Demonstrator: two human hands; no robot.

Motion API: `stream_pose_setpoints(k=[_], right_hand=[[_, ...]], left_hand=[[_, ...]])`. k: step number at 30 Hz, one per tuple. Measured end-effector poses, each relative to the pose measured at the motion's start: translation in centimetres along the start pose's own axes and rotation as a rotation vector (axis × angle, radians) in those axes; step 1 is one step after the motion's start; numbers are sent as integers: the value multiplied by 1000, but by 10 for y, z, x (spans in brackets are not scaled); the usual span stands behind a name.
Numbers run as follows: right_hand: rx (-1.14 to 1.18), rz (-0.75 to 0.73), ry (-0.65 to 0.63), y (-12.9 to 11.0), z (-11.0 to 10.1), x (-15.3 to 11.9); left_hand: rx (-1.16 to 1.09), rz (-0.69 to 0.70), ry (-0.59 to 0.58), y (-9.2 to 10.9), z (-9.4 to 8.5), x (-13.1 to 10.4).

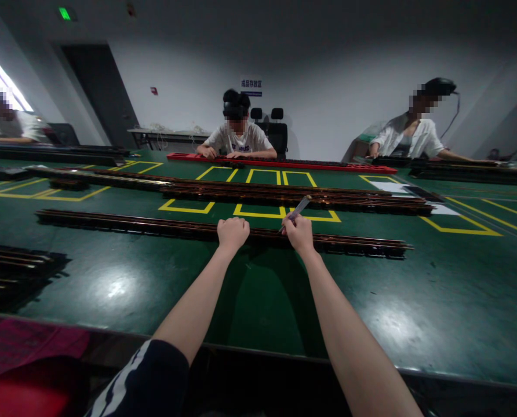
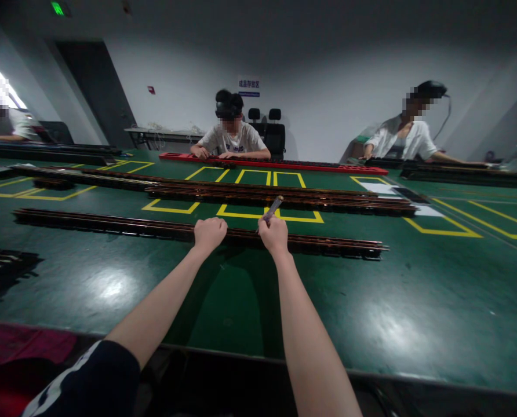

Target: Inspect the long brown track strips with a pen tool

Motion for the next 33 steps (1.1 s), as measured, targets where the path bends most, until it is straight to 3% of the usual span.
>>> stream_pose_setpoints(k=[33], right_hand=[[-5,-2,7,-2,0,0]], left_hand=[[-7,2,-11,1,0,-1]])
Point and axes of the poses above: each hand's wrist, its own x-axis towards the middle knuckle, its own z-axis out of the palm, y = z × x, the point moved 10 cm from there along x, towards the middle knuckle, and after that the axes turned 9 degrees about x, right-handed, at the moved point
